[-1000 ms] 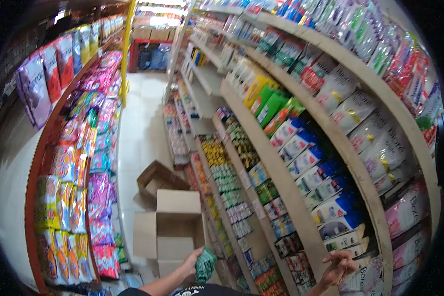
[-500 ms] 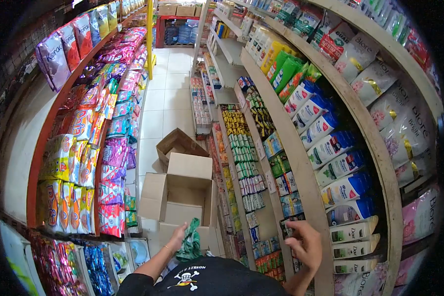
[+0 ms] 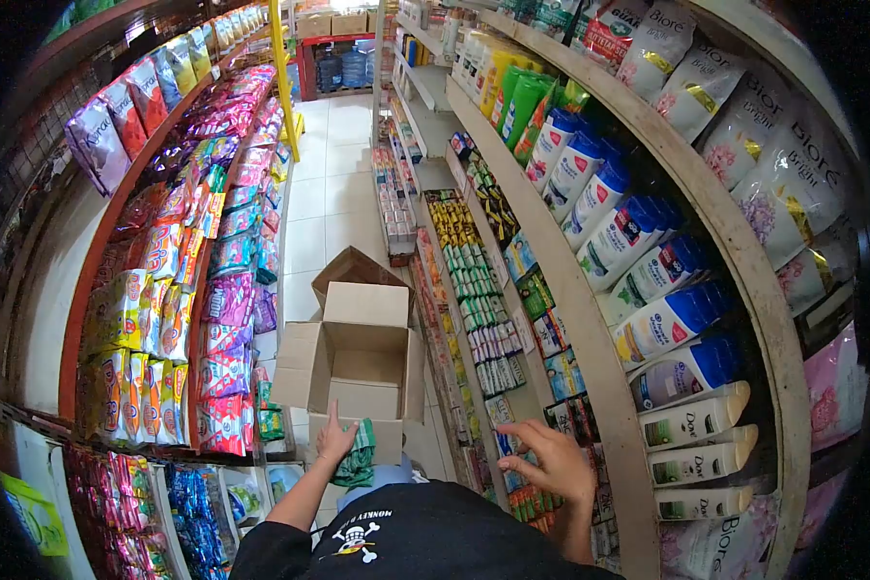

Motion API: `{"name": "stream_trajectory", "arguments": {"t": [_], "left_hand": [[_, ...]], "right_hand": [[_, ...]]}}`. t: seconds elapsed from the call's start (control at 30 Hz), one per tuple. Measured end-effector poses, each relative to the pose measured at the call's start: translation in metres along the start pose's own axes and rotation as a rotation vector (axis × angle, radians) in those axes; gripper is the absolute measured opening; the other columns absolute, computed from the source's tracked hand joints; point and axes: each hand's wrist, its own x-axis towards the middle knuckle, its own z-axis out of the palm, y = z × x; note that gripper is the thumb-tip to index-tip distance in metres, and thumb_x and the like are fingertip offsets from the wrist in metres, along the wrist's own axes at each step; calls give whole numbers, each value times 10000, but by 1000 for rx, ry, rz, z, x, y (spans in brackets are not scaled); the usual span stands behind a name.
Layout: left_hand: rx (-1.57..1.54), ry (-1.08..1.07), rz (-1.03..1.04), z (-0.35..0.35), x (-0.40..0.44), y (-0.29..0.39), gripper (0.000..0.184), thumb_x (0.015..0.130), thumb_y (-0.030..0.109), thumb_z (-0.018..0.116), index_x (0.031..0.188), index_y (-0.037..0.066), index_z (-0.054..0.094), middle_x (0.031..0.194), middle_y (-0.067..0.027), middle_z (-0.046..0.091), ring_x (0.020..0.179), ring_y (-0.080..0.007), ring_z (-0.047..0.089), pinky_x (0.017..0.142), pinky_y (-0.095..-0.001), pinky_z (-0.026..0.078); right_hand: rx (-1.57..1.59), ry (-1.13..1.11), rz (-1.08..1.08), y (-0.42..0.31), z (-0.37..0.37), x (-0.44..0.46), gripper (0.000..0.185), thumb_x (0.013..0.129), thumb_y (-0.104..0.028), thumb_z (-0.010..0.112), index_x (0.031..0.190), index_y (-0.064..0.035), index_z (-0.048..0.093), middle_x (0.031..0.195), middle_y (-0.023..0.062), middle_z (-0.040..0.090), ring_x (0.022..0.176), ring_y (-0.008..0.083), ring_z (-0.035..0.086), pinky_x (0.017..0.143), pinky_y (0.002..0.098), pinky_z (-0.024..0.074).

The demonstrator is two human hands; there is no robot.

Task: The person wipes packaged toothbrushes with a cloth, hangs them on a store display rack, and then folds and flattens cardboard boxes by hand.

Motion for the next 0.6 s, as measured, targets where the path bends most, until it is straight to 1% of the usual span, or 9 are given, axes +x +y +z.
{"name": "stream_trajectory", "arguments": {"t": [0.07, 0.1, 0.13, 0.3, 0.33, 0.43, 0.5, 0.57, 0.6], "left_hand": [[100, -37, 43, 26, 44, -41, 834, 718, 473, 620, 1381, 247, 165, 1152, -232, 516, 1077, -389, 488, 890, -465, 390], [204, -76, 87, 32, 66, -49, 862, 708, 483, 625, 1386, 248, 146, 1130, -222, 533, 1054, -388, 505, 871, -469, 402], [208, -69, 28, 20, 59, -32, 878, 700, 485, 629, 1391, 253, 138, 1109, -213, 547, 1036, -385, 519, 865, -471, 408], [166, 91, -37, -27, 89, 11, 788, 699, 459, 645, 1347, 235, 257, 1109, -210, 548, 1036, -377, 522, 858, -474, 413], [159, 126, -66, -34, 102, 14, 751, 700, 440, 654, 1325, 227, 297, 1105, -204, 551, 1031, -375, 526, 848, -471, 420], [69, 213, -31, -48, 156, 8, 680, 705, 388, 671, 1275, 199, 351, 1085, -186, 560, 1019, -361, 531, 815, -458, 437], [191, 241, -75, -69, 173, 22, 634, 704, 355, 679, 1240, 168, 394, 1056, -169, 565, 1001, -347, 531, 807, -449, 442], [164, 226, 1, -69, 212, 2, 702, 701, 409, 650, 1274, 100, 387, 1090, -212, 550, 1043, -347, 498, 848, -436, 420], [155, 227, 0, -72, 223, 2, 672, 695, 396, 655, 1245, 90, 419, 1101, -196, 550, 1064, -342, 487, 855, -434, 415]], "right_hand": [[-36, 3, 20, 5, 1, 0, 459, 782, -392, 615, 1108, -78, 546, 965, 122, 578, 748, 235, 606, 661, 345, 471], [-4, -39, 57, 7, 1, 0, 467, 801, -418, 574, 1139, -100, 520, 995, 129, 566, 828, 280, 585, 698, 369, 467], [23, -76, 92, 9, 1, 3, 477, 820, -443, 533, 1171, -122, 494, 1025, 136, 553, 907, 326, 564, 734, 394, 462], [16, -172, 181, 23, 17, 23, 515, 818, -485, 517, 1187, -127, 484, 1041, 134, 549, 918, 314, 559, 746, 385, 459], [40, -269, 276, 25, 20, 34, 493, 831, -450, 523, 1199, -126, 473, 1088, 127, 546, 916, 292, 567, 742, 385, 460], [-4, -188, 116, 32, 36, 63, 559, 809, -500, 538, 1213, -118, 480, 1010, 140, 571, 868, 283, 583, 726, 379, 465], [80, -256, 227, 45, 49, 92, 496, 829, -444, 543, 1177, -92, 506, 1006, 134, 590, 865, 266, 577, 727, 374, 464], [110, -180, 67, 65, 76, 117, 480, 840, -352, 575, 1188, -40, 465, 1033, 177, 564, 908, 288, 564, 703, 391, 486], [89, -150, 70, 72, 86, 135, 480, 840, -352, 575, 1188, -40, 465, 1033, 177, 564, 908, 288, 564, 703, 391, 486]]}}
